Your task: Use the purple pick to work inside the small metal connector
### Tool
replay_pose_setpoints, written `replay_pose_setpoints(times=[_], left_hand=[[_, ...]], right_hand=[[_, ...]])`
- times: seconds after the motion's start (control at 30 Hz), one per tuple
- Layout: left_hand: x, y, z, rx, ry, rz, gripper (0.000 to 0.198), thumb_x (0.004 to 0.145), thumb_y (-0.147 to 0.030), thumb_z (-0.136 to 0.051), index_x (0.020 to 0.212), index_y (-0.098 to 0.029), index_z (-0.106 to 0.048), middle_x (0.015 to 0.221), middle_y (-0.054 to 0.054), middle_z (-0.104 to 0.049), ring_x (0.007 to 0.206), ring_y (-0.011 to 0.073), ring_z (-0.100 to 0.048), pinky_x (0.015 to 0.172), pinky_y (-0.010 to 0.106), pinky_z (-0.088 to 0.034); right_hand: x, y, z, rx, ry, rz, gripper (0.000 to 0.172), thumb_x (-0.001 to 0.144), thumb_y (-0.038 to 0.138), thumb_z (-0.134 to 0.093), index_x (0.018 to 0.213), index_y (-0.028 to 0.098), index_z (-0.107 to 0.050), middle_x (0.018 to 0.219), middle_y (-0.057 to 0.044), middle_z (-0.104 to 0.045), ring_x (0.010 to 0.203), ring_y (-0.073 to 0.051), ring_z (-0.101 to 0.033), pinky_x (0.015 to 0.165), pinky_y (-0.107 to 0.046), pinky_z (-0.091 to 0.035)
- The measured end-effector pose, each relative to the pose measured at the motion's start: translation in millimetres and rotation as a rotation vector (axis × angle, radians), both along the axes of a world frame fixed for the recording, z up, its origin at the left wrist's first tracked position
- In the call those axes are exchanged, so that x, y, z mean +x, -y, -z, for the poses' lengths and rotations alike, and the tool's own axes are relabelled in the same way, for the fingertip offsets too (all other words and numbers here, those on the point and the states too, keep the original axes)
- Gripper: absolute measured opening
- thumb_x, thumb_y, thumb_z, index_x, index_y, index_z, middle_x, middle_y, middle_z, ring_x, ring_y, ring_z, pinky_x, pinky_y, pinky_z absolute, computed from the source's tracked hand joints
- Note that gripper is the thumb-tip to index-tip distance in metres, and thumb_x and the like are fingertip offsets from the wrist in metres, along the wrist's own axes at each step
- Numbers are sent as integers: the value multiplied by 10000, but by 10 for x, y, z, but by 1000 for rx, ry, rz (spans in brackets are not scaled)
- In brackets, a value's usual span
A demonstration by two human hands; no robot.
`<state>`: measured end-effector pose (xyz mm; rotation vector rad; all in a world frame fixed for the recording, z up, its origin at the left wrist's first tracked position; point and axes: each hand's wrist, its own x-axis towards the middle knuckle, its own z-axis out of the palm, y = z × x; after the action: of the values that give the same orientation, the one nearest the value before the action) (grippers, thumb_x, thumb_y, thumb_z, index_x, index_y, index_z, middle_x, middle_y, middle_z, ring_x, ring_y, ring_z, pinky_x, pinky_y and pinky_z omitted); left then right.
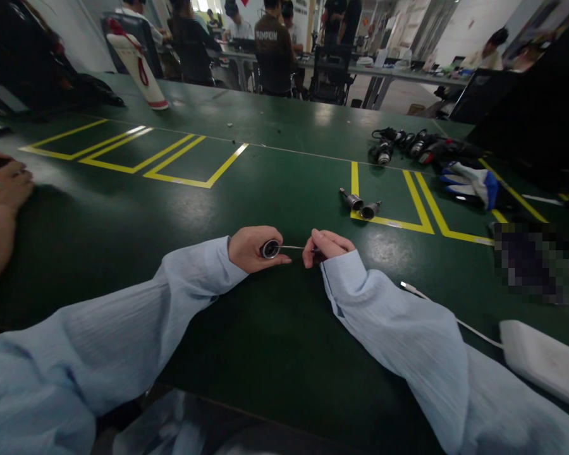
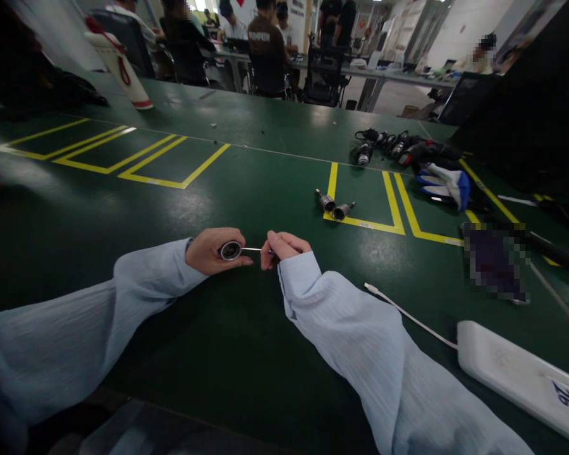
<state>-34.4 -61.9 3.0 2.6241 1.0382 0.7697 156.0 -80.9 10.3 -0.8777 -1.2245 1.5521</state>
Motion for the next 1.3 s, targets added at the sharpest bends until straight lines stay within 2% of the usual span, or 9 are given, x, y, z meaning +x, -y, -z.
replay_pose_setpoints(times=[0.2,0.63,0.8,1.0,1.17,1.23,1.3], left_hand=[[-15,5,-18,15,26,19,291,712,-412,-603,681,-137,-510,590,-13,-523,514,76,-468,478,186,-365],[6,7,-36,44,183,-55,266,685,-346,-643,633,-147,-474,549,-30,-482,489,69,-437,471,188,-361],[21,16,-42,46,209,-38,251,667,-308,-663,629,-138,-483,548,-29,-490,478,62,-438,456,180,-356],[-7,19,-38,20,151,3,145,713,-251,-586,650,-140,-517,554,-13,-532,483,68,-476,448,170,-368],[-23,8,-3,40,82,57,139,726,-259,-550,653,-144,-521,551,-9,-538,486,73,-485,460,174,-374],[-18,13,13,45,30,55,161,736,-287,-538,661,-145,-524,558,-6,-540,496,79,-488,469,182,-372],[-11,18,26,45,-26,64,184,746,-315,-526,667,-149,-526,562,-5,-542,510,86,-491,477,189,-368]], right_hand=[[-39,27,12,-1,4,-44,331,726,439,-561,533,170,-550,437,21,-560,421,-87,-508,452,-223,-394],[-93,-26,181,-137,-245,-102,311,688,462,-604,572,178,-556,435,21,-567,435,-116,-509,464,-255,-365],[-94,2,160,-121,-244,-71,304,706,450,-595,586,174,-561,449,13,-577,448,-118,-516,471,-253,-367],[-51,82,26,39,-49,13,310,756,430,-540,572,180,-552,479,13,-573,450,-102,-507,482,-246,-385],[-62,221,-25,376,290,136,299,812,351,-477,582,189,-576,483,11,-556,484,-112,-503,548,-265,-409],[-68,262,-40,484,412,136,285,812,311,-475,576,186,-575,499,9,-557,509,-115,-513,568,-266,-406],[-62,266,-52,471,433,96,292,810,296,-472,559,179,-565,482,13,-544,495,-111,-511,552,-258,-402]])
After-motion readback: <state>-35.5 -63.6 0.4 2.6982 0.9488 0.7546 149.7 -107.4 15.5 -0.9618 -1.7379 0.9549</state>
